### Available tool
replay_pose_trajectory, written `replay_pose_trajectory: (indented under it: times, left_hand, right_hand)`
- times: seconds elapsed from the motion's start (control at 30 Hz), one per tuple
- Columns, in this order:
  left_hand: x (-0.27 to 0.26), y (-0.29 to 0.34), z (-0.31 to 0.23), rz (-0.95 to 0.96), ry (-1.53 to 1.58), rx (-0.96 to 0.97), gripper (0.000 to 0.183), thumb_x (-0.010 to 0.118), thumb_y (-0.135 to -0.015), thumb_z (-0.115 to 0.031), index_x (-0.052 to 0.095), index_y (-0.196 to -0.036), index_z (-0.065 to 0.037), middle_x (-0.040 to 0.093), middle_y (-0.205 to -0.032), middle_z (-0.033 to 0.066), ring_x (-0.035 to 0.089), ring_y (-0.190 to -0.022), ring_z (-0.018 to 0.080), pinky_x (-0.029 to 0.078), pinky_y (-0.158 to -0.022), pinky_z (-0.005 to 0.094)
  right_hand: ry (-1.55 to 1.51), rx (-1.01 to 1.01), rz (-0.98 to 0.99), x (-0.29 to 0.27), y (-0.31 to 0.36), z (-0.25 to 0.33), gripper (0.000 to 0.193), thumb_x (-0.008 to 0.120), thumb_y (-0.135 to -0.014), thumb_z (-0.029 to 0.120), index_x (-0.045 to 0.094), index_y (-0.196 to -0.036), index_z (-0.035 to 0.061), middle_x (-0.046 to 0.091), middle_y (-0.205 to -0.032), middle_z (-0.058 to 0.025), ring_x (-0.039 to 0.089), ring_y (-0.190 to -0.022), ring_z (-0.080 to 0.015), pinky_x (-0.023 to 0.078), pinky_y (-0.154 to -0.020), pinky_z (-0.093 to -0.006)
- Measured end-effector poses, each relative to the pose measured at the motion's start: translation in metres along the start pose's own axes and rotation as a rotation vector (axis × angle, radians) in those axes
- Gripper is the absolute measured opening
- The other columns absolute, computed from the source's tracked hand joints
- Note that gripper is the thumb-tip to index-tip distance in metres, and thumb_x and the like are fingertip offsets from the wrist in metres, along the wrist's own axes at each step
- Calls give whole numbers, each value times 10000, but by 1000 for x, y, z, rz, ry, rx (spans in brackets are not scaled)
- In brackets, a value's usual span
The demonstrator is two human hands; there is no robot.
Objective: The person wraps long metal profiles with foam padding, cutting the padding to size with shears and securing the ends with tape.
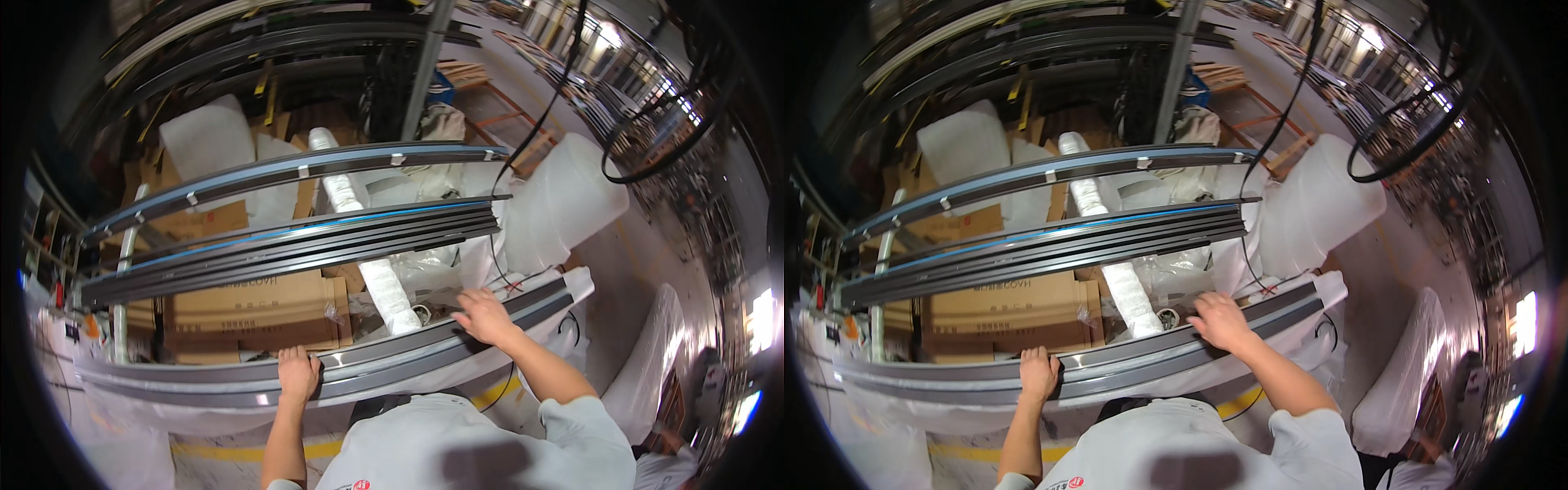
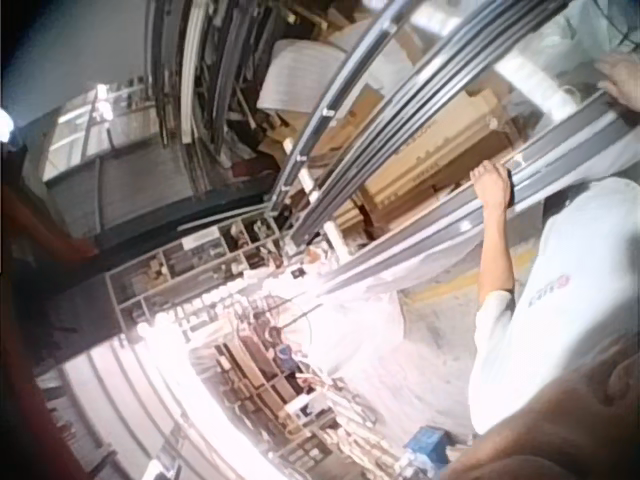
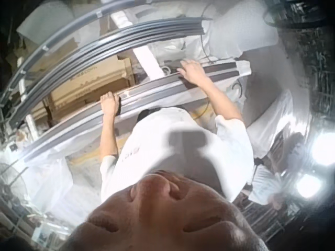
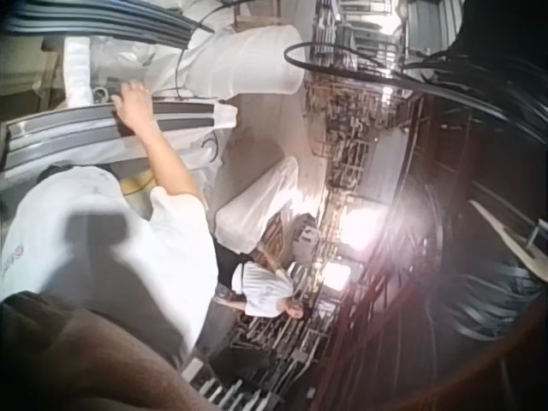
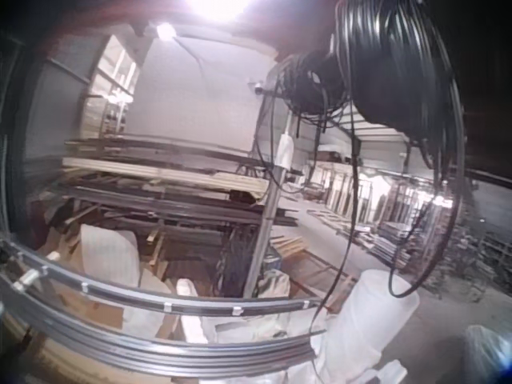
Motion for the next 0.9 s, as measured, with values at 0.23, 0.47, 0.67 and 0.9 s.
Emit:
replay_pose_trajectory:
  times: [0.23,0.47,0.67,0.9]
  left_hand:
    - [-14,0,0,-5,88,30,222,617,-881,-234,651,-868,-15,663,-909,190,617,-953,383,455,-1002,511]
    - [-22,-8,6,3,113,3,195,639,-838,-232,637,-827,-38,655,-839,164,633,-880,361,471,-967,486]
    - [-30,-8,11,88,114,-56,192,649,-829,-236,631,-859,-47,645,-854,134,631,-881,326,480,-948,449]
    - [-24,-11,12,106,91,-65,197,644,-840,-244,618,-863,-50,599,-813,107,615,-847,307,492,-920,399]
  right_hand:
    - [-26,-275,54,19,-146,66,315,714,-924,313,686,-1049,25,689,-1087,-161,642,-1090,-364,446,-1047,-526]
    - [-88,-227,-25,88,-367,57,271,712,-897,239,704,-1038,8,708,-1113,-211,670,-1066,-409,534,-971,-486]
    - [251,-181,-98,173,-520,24,510,593,-916,135,541,-1406,4,557,-1469,-193,505,-1391,-348,408,-1160,-458]
    - [245,-160,-182,199,-537,11,380,626,-908,98,576,-1274,9,609,-1173,-172,566,-1163,-356,448,-1031,-454]
Point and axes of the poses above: each hand's wrist, its own y-axis away from the middle knuckle, its own x-axis out of the palm, z = x × y, the point moved 3 cm from there along -y, towards the middle knuckle
